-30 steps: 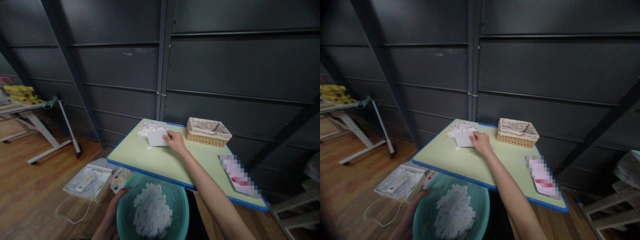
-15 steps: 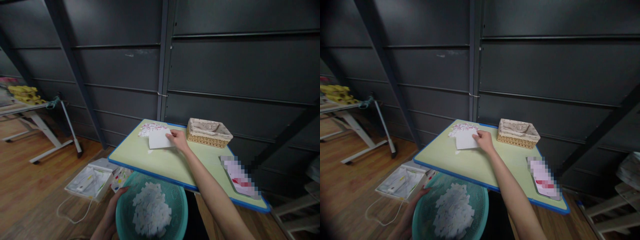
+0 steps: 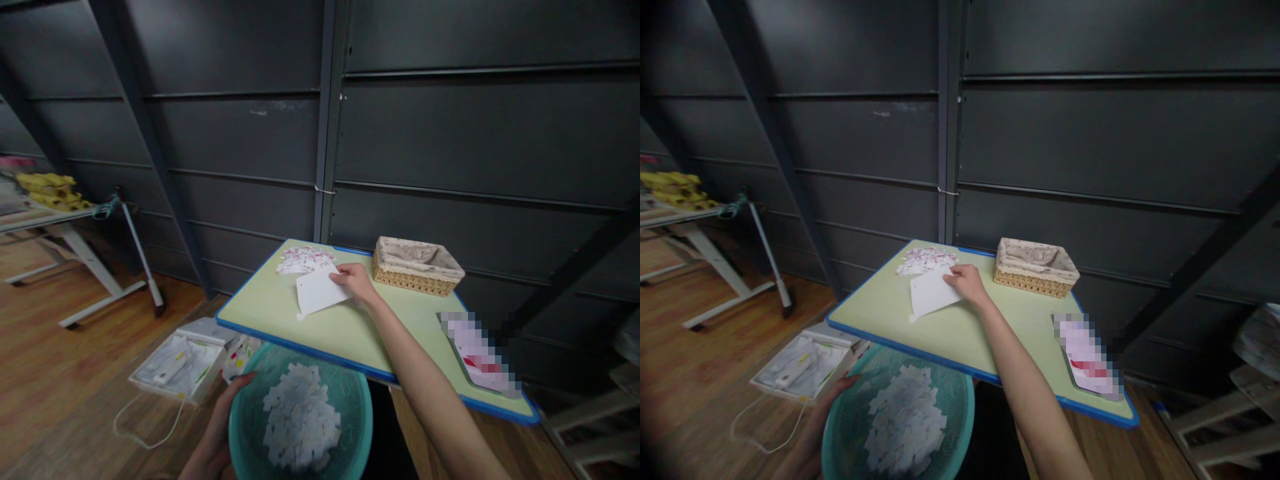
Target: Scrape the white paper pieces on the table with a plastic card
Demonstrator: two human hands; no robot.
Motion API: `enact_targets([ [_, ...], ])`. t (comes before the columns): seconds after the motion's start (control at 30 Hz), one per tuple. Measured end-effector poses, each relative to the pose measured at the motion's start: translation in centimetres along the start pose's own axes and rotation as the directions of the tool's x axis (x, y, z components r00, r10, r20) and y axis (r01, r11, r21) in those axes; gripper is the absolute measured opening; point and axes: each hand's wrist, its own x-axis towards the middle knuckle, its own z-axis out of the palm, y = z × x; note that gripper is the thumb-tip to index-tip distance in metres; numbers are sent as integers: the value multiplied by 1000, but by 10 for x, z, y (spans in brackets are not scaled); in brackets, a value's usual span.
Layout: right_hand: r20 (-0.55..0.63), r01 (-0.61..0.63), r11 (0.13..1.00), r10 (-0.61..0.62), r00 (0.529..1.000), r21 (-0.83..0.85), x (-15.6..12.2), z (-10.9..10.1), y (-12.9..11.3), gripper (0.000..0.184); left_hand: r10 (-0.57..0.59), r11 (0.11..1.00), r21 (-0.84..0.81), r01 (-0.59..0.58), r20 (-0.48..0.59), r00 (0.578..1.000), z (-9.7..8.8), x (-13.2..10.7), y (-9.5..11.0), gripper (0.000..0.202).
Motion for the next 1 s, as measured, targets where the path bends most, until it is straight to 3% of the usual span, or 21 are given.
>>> enact_targets([
  [0.13,0,-33,996,34,999,80,-1,-1,-2,26,27,999,48,-26,-24,999,-3,2,-3,41],
  [0.33,57,-45,997,41,998,57,-3,-2,-5,26,14,1000,0,-14,-17,1000,2,-3,0,42],
  [0.77,77,2,999,1,997,-35,-3,-6,-6,28,16,1000,16,-16,-8,1000,-5,6,-2,10],
  [1.0,169,-122,982,97,981,142,-9,-10,-11,26,-24,999,23,24,-13,1000,-12,13,-6,12],
])
